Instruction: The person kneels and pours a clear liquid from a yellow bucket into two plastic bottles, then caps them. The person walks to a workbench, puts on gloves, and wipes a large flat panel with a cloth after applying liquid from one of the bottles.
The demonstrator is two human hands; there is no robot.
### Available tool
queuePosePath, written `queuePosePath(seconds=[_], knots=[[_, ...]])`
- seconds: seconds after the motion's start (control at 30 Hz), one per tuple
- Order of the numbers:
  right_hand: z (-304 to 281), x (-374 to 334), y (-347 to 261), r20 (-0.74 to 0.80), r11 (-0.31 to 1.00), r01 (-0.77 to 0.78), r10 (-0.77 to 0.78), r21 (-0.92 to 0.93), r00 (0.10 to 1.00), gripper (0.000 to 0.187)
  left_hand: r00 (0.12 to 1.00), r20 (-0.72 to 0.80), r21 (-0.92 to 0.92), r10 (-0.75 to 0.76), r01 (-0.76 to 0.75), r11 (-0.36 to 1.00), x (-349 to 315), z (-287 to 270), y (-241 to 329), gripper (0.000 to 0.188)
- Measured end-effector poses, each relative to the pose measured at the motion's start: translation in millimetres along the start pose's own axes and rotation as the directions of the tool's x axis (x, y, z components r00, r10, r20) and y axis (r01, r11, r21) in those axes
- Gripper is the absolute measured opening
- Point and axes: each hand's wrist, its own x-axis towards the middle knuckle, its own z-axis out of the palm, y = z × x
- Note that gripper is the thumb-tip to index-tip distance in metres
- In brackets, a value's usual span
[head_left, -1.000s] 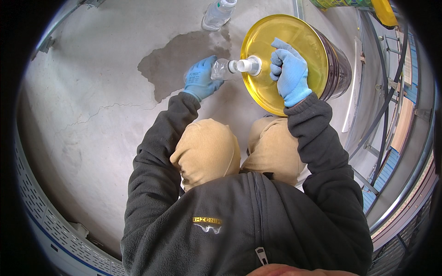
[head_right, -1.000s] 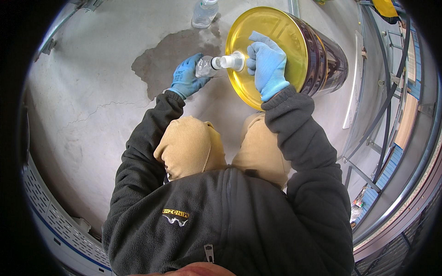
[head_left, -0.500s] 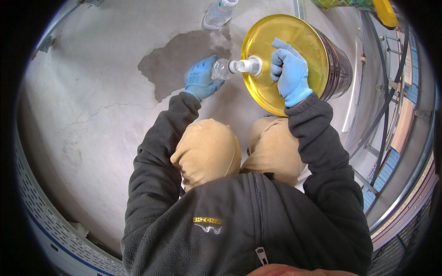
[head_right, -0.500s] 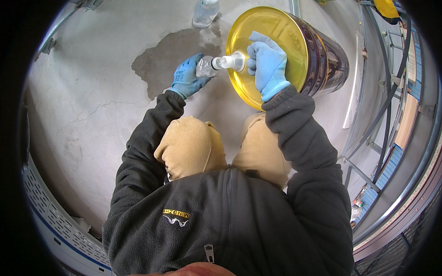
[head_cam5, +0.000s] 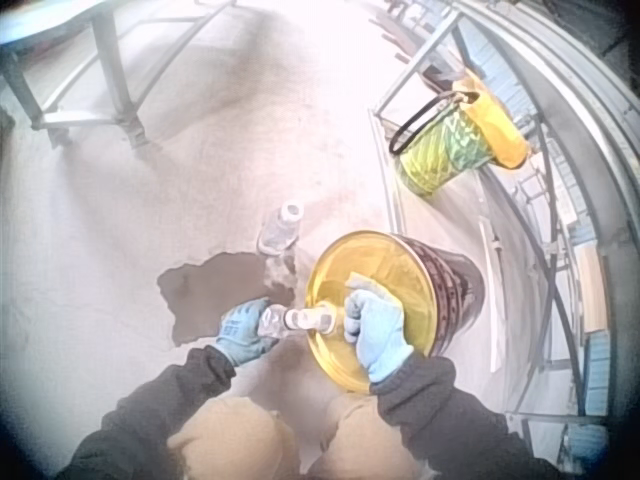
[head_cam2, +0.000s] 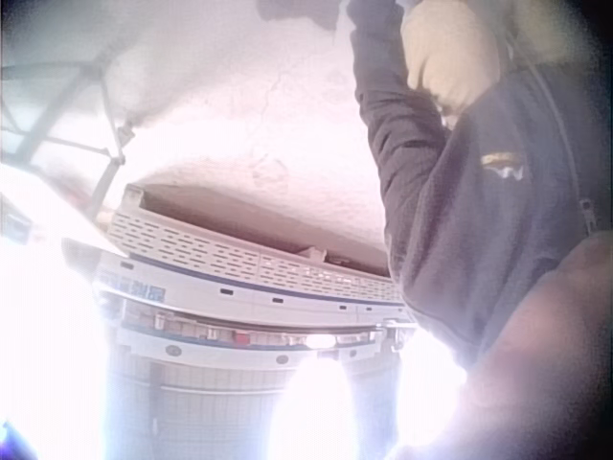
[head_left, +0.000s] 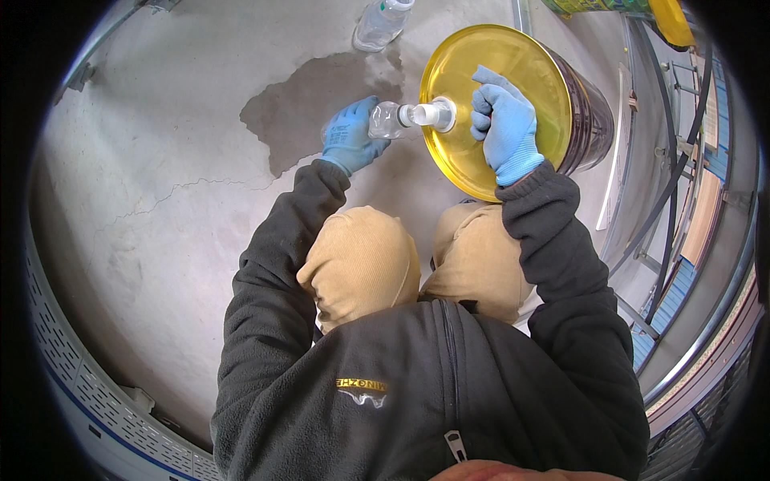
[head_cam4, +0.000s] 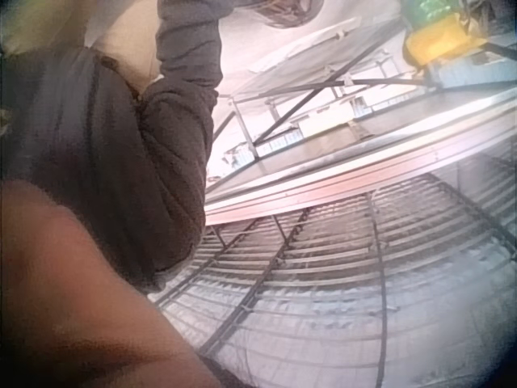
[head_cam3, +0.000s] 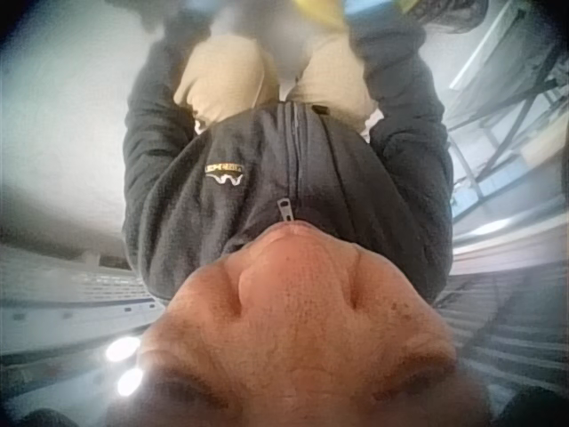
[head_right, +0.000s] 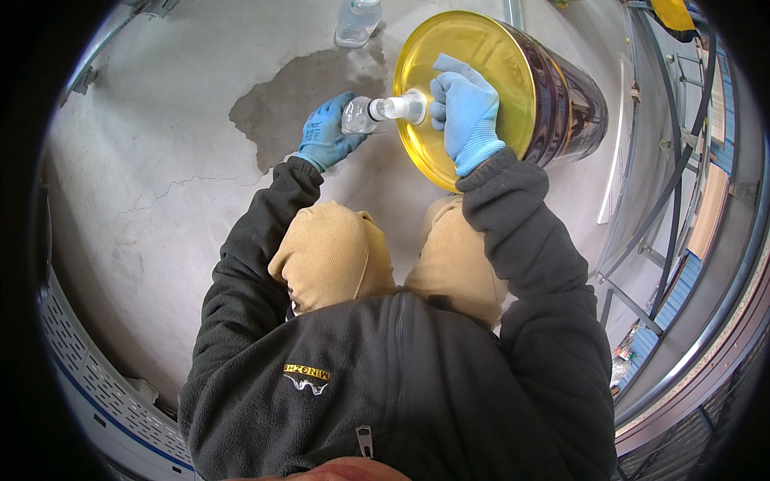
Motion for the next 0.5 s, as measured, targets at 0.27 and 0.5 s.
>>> queuePosePath(seconds=[0.27,0.5], knots=[[-1,0,-2,-0.016,1.000,-0.005,0.005,0.005,1.000,0.040,0.998,-0.044,-0.008,0.038,-0.038,0.999,0,4,-1,0.072],[-12,5,0,0.021,0.998,0.012,-0.013,0.053,1.000,0.040,1.000,-0.014,-0.061,0.019,-0.020,0.998,2,2,5,0.067]])
